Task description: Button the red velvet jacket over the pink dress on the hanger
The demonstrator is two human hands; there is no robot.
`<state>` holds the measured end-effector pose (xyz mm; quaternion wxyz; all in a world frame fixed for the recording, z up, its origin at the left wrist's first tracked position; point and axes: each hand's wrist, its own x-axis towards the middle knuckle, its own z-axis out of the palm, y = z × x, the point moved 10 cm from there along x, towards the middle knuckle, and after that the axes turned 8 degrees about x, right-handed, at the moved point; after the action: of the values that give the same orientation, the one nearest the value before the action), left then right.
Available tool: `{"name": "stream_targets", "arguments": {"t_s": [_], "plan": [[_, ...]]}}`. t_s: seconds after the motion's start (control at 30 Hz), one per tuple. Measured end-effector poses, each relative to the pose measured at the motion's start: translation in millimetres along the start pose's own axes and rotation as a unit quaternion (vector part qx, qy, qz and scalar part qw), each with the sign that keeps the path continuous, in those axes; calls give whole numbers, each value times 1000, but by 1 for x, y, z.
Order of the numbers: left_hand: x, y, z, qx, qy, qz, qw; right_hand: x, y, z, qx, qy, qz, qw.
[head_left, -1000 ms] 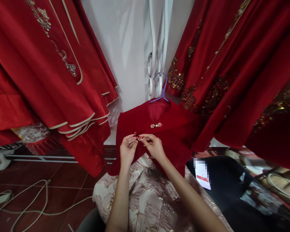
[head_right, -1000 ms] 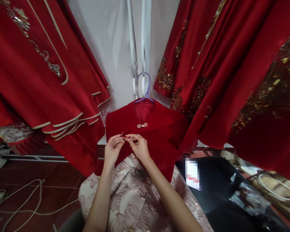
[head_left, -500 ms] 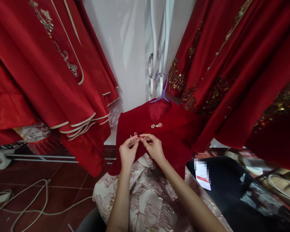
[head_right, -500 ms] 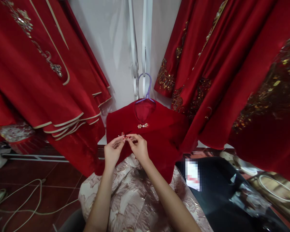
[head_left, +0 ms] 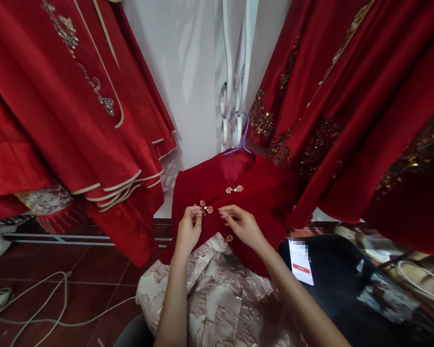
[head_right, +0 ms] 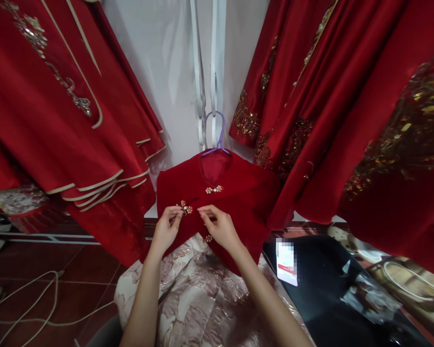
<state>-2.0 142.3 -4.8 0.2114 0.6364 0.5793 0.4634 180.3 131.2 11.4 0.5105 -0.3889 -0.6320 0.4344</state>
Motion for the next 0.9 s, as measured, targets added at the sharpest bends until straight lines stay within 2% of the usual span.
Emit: {"name": "stream_targets", "arguments": {"t_s": [0.1,0.17,0.3,0.4,0.6,0.77,0.83,0.9], "plan": [[-5,-17,0,109,-66,-49,991,-27,10,-21,-89,0,39,995],[-10,-19,3,129,-131,-52,982,-41,24,-25,-133,-2,69,989],[-27,-4,14,85,-255,-37,963,-49,43,-7,-144,-21,52,988],[-37,5,20,84,-301,-37,949,-46,49,5,-139,-17,34,990],[-39,11,40,134,-296,-20,945,-48,52,4,-159,51,6,986],[-35,10,55,213,-216,-26,953,-47,49,-4,-141,84,-7,986],[-33,10,55,227,-185,-32,956,-44,43,-8,-100,69,16,992],[-32,11,54,221,-176,-35,959,-42,34,-5,-38,22,47,998]]}}
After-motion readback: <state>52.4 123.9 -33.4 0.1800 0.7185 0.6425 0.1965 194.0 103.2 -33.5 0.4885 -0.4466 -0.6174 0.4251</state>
